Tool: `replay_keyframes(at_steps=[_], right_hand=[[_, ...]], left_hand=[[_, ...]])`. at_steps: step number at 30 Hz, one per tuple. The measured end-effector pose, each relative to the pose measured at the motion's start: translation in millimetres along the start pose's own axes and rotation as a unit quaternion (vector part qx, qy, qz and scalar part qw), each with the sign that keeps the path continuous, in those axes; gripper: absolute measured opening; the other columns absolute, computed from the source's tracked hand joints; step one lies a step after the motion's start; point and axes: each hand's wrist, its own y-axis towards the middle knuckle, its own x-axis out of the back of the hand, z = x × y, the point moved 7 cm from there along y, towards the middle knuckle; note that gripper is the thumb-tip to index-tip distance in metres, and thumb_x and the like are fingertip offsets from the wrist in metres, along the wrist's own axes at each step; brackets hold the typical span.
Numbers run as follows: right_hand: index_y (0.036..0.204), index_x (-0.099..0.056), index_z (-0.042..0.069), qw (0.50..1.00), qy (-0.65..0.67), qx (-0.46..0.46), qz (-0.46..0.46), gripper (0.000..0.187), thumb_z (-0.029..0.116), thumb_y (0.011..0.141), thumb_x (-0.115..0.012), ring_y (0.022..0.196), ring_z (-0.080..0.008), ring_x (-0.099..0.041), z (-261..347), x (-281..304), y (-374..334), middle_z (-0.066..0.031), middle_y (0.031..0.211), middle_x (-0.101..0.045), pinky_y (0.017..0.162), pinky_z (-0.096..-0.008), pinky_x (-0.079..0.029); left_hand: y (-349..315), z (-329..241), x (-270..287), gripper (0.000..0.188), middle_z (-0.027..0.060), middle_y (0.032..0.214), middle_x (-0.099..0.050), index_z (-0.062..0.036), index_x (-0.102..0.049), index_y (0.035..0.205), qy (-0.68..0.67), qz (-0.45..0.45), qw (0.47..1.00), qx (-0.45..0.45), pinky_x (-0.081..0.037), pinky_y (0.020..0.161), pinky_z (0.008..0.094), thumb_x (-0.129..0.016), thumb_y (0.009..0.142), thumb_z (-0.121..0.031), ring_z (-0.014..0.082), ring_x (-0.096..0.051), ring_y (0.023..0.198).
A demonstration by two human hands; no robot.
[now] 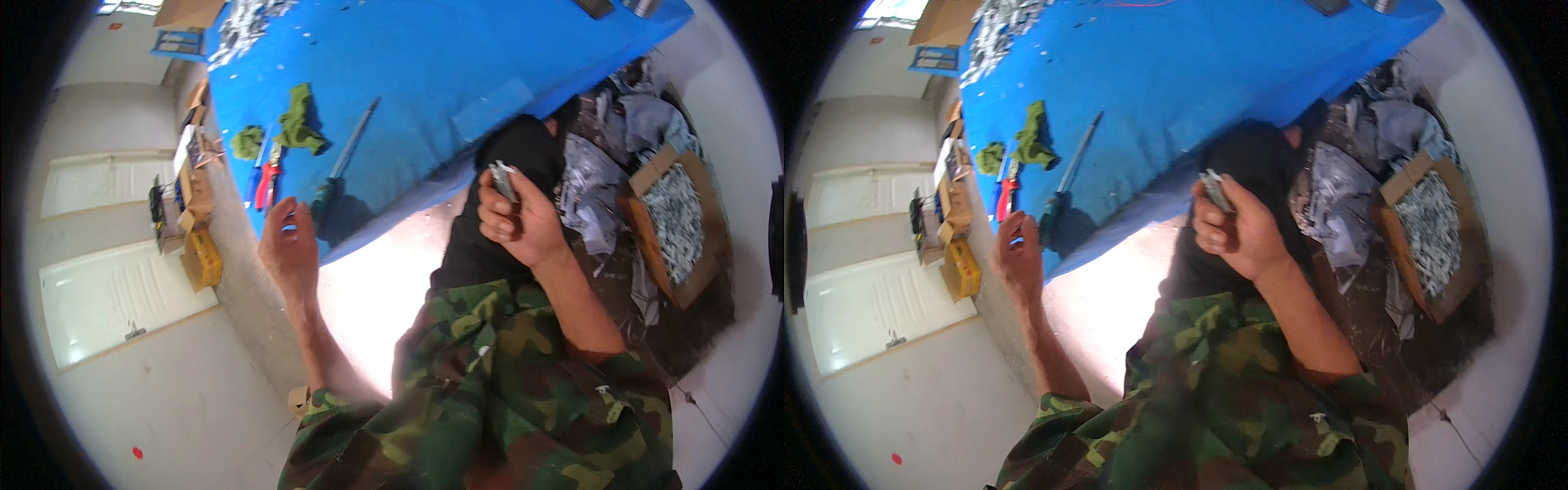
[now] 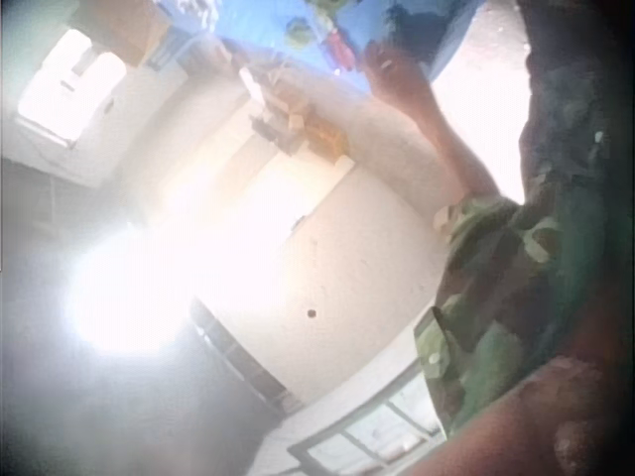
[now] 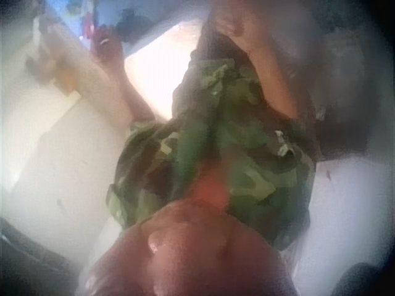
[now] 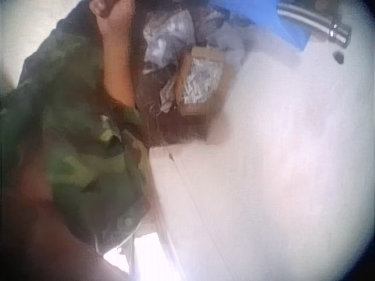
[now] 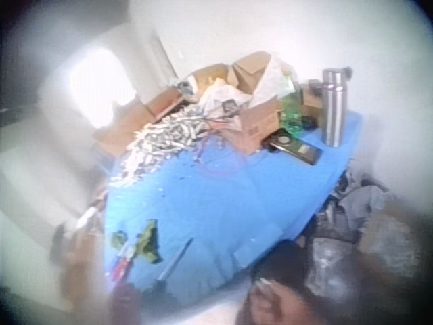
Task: The person scrapes a metal component with a screwdriver and then uses pliers to grip and manipulate the part on a blue table.
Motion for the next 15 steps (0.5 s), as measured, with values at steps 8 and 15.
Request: replay_keyframes(at_steps=[8, 15], right_hand=[[0.126, -0.06, 0.001, 0.993, -0.107, 0.036, -0.015, 0.033, 0.028, 0.112, -0.046, 0.074, -0.0128, -0.052, 1, -7, 0, -0.0011, 0.091, -0.054, 0.062, -0.0297, -0.043], [0.137, -0.058, -0.003, 0.984, -0.169, 0.049, -0.037, 0.038, 0.025, 0.113, -0.049, 0.083, -0.0141, -0.059, -2, -8, 0, -0.0026, 0.098, -0.06, 0.066, -0.0283, -0.049]], left_hand=[[40, 22, 19, 0.023, 0.0123, 0.114, -0.073, -0.0056, -0.073, 0.113, 0.239, -0.059, 0.963, -0.105, -0.054, 0.094, 0.0419, -0.074, 0.093, -0.018, 0.0327, -0.067, 0.108], [58, 50, 15, 0.031, 0.0131, 0.119, -0.072, -0.0065, -0.071, 0.119, 0.217, 0.017, 0.975, -0.042, -0.054, 0.095, 0.0455, -0.074, 0.093, -0.024, 0.0351, -0.066, 0.114]])
